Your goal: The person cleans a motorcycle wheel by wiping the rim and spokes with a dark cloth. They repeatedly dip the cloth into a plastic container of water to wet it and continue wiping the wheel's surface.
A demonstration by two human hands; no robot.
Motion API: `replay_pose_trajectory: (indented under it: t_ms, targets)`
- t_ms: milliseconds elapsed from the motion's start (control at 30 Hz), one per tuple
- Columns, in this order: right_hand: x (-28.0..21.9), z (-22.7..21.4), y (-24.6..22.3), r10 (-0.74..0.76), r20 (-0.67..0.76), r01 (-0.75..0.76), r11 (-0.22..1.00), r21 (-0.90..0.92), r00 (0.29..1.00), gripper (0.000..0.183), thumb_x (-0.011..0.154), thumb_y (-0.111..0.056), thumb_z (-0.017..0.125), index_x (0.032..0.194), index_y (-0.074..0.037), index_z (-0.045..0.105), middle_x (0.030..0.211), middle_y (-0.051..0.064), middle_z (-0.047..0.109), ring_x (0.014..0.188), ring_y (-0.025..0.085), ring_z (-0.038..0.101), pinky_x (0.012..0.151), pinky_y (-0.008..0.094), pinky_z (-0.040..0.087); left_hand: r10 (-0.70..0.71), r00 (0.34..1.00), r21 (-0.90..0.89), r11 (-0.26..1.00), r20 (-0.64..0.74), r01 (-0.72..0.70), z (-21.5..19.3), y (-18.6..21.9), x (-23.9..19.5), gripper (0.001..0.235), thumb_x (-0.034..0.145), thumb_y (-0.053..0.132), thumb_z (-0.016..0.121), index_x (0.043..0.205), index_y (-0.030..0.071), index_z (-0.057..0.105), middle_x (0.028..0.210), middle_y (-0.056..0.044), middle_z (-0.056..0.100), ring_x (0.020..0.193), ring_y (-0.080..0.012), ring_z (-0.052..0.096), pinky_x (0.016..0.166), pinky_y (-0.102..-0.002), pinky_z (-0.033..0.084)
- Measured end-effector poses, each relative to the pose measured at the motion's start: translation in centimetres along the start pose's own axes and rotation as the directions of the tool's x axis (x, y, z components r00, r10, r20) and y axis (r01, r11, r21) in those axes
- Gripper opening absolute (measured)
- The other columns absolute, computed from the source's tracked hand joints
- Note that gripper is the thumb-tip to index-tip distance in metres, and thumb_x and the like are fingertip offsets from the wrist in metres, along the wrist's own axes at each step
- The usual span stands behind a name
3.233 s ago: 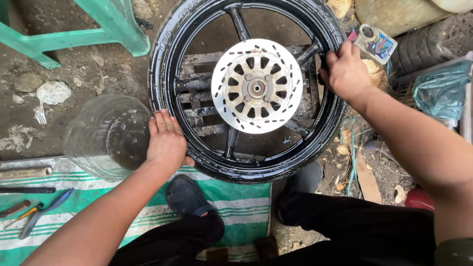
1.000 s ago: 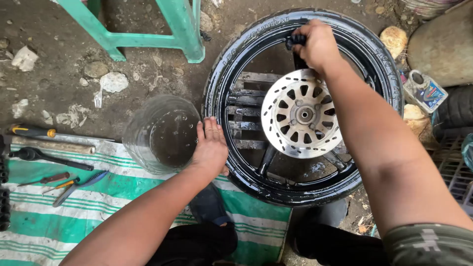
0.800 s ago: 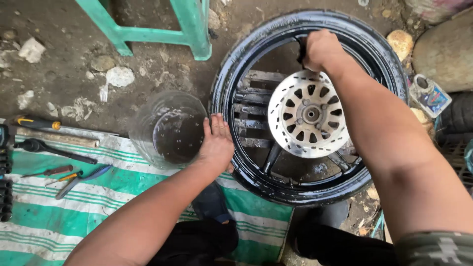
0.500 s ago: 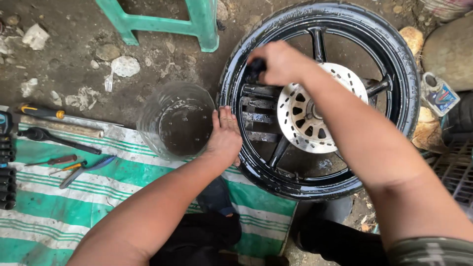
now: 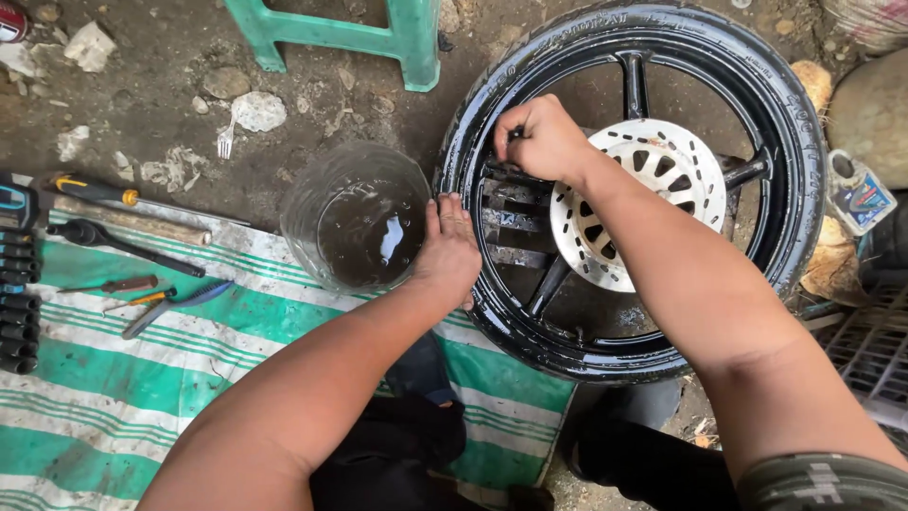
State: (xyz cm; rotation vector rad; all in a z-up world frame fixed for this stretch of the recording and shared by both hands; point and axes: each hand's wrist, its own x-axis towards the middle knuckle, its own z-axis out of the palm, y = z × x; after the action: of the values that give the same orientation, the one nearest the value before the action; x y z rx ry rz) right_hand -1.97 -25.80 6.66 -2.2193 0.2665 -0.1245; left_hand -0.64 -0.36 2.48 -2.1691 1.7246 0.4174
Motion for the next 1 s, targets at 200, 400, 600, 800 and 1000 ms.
replay_pose_trajectory:
  t_ms: [200,400,600,800,1000]
  targets:
    - [-2.9,-4.5,-2.9,0.044,0.052,-0.049,0.995,0.092,0.998,0.046,0.086,0.024,0.052,0.085,-0.011,0.081,0.095,0.008,0.083,0.083,0.017,0.078,0.098,0.038,0.071,-0.036,0.999,0.206,0.978,0.031,0.029,1.7,0.4,1.4,0.181,0.042,0.097,0.098,0.168,-0.015,0.03,0.173,-0.051,0.022,0.16,-0.0694,0.021,0.126,-0.082,0.013]
    - [-4.0,-6.2,-1.1,0.025,-0.073,-0.008,0.972,0.233,0.997,0.046,0.117,-0.036,0.071,0.077,-0.014,0.074,0.074,0.002,0.075,0.067,0.008,0.068,0.077,0.029,0.055,-0.016,1.0,0.22,0.976,0.023,0.01,1.8,0.3,1.4,0.181,0.043,0.097,0.097,0.167,-0.017,0.031,0.171,-0.053,0.023,0.158,-0.0713,0.025,0.126,-0.083,0.015]
    - [-2.9,-3.9,-5.3,0.153,-0.081,-0.119,0.939,0.323,0.985,0.059,0.119,-0.031,0.07,0.064,-0.011,0.062,0.061,0.005,0.067,0.046,0.012,0.056,0.046,0.026,0.045,-0.019,0.994,0.208,0.978,0.106,-0.004,0.6,0.3,1.3,0.177,0.052,0.097,0.096,0.168,-0.017,0.026,0.173,-0.053,0.017,0.159,-0.0719,0.02,0.126,-0.083,0.015]
    - [-3.5,-5.7,-6.8,0.029,-0.021,-0.013,0.842,0.539,0.999,0.021,0.103,-0.015,0.059,0.122,-0.016,0.051,0.119,0.009,0.069,0.099,0.022,0.071,0.091,0.036,0.064,-0.015,0.999,0.187,0.982,0.046,0.006,2.0,0.0,1.7,0.18,0.046,0.098,0.094,0.168,-0.017,0.028,0.173,-0.052,0.019,0.16,-0.0709,0.019,0.126,-0.083,0.01]
    - [-4.4,-4.8,-11.1,0.231,-0.147,-0.211,0.967,0.14,0.962,0.05,0.088,-0.002,0.07,0.129,-0.02,0.048,0.105,0.001,0.058,0.089,0.014,0.051,0.077,0.031,0.047,-0.016,0.999,0.193,0.981,0.038,0.009,1.7,-0.4,1.9,0.181,0.047,0.103,0.092,0.169,-0.015,0.029,0.175,-0.048,0.021,0.16,-0.0671,0.02,0.127,-0.081,0.013]
